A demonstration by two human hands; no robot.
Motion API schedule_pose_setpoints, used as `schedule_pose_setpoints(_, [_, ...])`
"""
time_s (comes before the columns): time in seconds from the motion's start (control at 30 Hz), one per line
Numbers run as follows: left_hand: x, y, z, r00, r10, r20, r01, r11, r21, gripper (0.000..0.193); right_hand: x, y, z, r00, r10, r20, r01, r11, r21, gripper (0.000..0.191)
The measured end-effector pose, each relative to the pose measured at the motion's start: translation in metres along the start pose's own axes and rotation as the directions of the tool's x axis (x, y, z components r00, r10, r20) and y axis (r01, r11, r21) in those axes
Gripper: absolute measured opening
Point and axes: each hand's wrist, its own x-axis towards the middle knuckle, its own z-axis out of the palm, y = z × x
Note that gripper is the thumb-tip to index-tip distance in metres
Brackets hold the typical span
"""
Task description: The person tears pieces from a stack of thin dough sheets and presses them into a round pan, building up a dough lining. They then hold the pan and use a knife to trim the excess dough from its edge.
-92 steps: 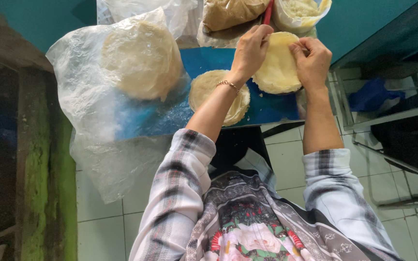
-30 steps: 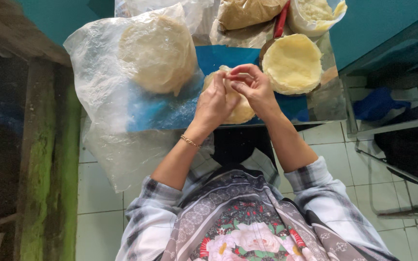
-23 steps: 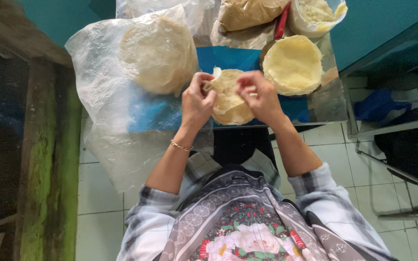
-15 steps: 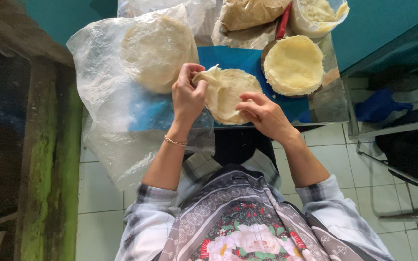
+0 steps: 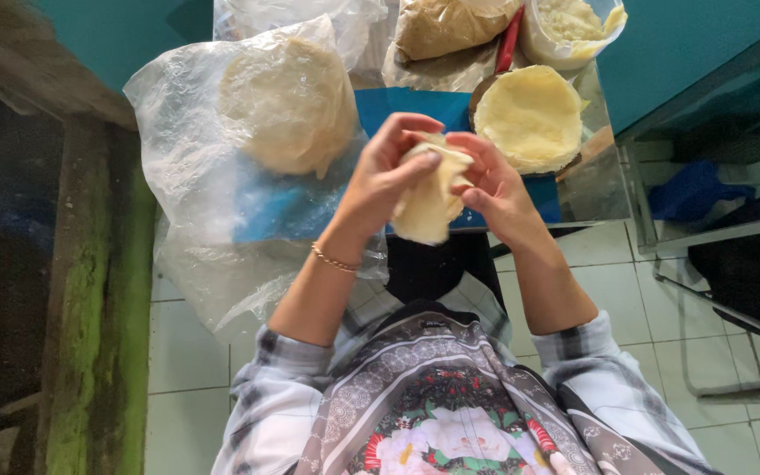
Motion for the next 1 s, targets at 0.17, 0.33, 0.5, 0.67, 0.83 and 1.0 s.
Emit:
schedule_pose_setpoints(0.17, [0.015, -0.035, 0.015, 0.984, -0.177, 0.016, 0.178, 0.979, -0.103, 0.028, -0.008, 0.013, -0.034, 0.98, -0.102, -0.168, 0.09, 0.993, -0.081, 0.019])
schedule_pose_setpoints(0.33, [0.015, -0.058, 0.018, 0.963, -0.256, 0.08, 0.243, 0.96, 0.139, 0.028, -0.017, 0.013, -0.073, 0.949, -0.118, -0.292, 0.067, 0.982, -0.179, 0.017])
schedule_pose_setpoints(0.5, [0.017, -0.063, 0.038, 0.992, -0.129, 0.013, 0.117, 0.934, 0.337, 0.023, -0.035, -0.003, -0.09, 0.889, -0.301, -0.344, 0.117, 0.878, -0.464, 0.017])
schedule_pose_setpoints(0.67, [0.028, -0.06, 0.063, 0.996, -0.084, 0.04, 0.063, 0.925, 0.376, 0.023, -0.052, -0.018, -0.098, 0.887, -0.344, -0.309, 0.122, 0.819, -0.561, 0.012])
schedule_pose_setpoints(0.83, [0.024, -0.047, 0.084, 0.965, 0.07, 0.254, -0.166, 0.91, 0.38, 0.035, -0.065, -0.039, -0.097, 0.943, -0.316, -0.104, 0.182, 0.752, -0.634, 0.014])
schedule_pose_setpoints(1.0, [0.016, -0.05, 0.097, 0.983, 0.064, 0.169, -0.154, 0.79, 0.593, 0.018, -0.071, -0.059, -0.088, 0.923, -0.383, 0.019, 0.217, 0.481, -0.85, 0.011])
